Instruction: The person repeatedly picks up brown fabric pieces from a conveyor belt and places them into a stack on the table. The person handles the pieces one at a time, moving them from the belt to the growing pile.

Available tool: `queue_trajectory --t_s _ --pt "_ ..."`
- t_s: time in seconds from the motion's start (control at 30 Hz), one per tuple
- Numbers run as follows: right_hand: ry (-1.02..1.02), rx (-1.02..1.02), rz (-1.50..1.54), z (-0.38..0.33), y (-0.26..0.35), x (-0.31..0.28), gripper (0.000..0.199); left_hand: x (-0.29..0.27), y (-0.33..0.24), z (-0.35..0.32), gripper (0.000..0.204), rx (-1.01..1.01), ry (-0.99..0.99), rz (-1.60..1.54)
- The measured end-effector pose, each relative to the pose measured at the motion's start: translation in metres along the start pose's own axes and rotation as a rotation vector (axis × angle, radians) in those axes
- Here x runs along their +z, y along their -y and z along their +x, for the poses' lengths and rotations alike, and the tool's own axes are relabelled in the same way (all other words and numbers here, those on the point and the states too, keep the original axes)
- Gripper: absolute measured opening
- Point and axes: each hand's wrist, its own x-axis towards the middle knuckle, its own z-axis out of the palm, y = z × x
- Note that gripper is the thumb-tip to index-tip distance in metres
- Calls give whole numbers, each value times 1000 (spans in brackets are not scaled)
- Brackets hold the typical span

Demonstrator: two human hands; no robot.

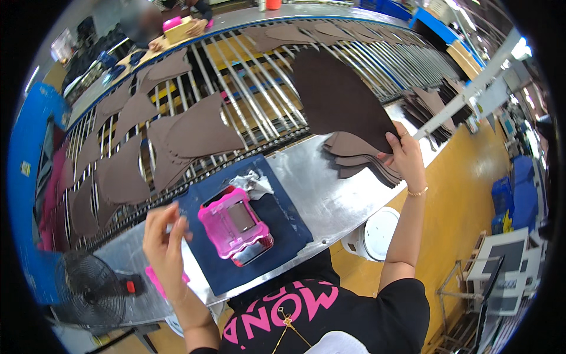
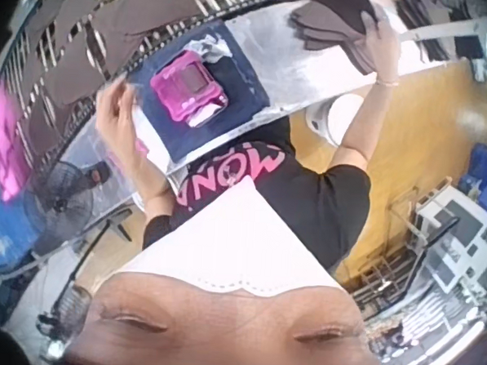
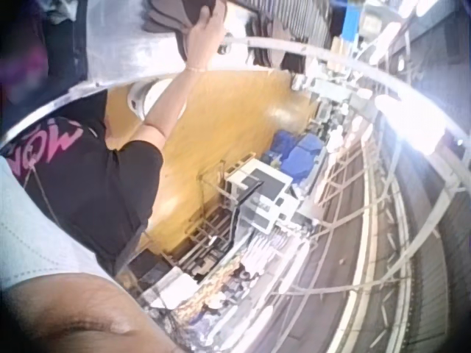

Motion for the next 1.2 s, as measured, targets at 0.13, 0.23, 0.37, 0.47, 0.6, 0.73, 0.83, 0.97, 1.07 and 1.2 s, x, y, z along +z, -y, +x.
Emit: queue_trajectory --t_s 0.13,0.23,0.37,0.47,0.6,0.73,0.83,0.97,1.07,1.2 --pt "272 -102 493 -15 55 48 28 14 6 32 57 274 34 238" --pt "495 -205 735 -32 90 99 27 -4 15 27 52 -3 15 -109" --pt "607 -358 757 -46 94 151 20 -69 -2 12 18 -69 -132 -155" --pt "518 -589 403 -59 92 185 16 -114 -17 -6 17 -76 -274 69" --pt "429 -844 302 -70 94 208 14 -134 -31 -25 15 -64 -300 203" --pt "452 -862 263 -76 74 217 6 -136 -23 -37 14 -94 -276 213" --pt "431 -848 219 -73 64 202 18 -126 -5 -39 11 -142 -212 231" --pt "336 -945 101 -64 32 176 21 -98 11 -33 9 -163 -18 391" --pt "279 -906 38 -67 9 157 19 -60 10 -19 8 -70 118 422" --pt "364 -666 141 -75 -42 129 17 -20 16 -3 9 157 274 488"
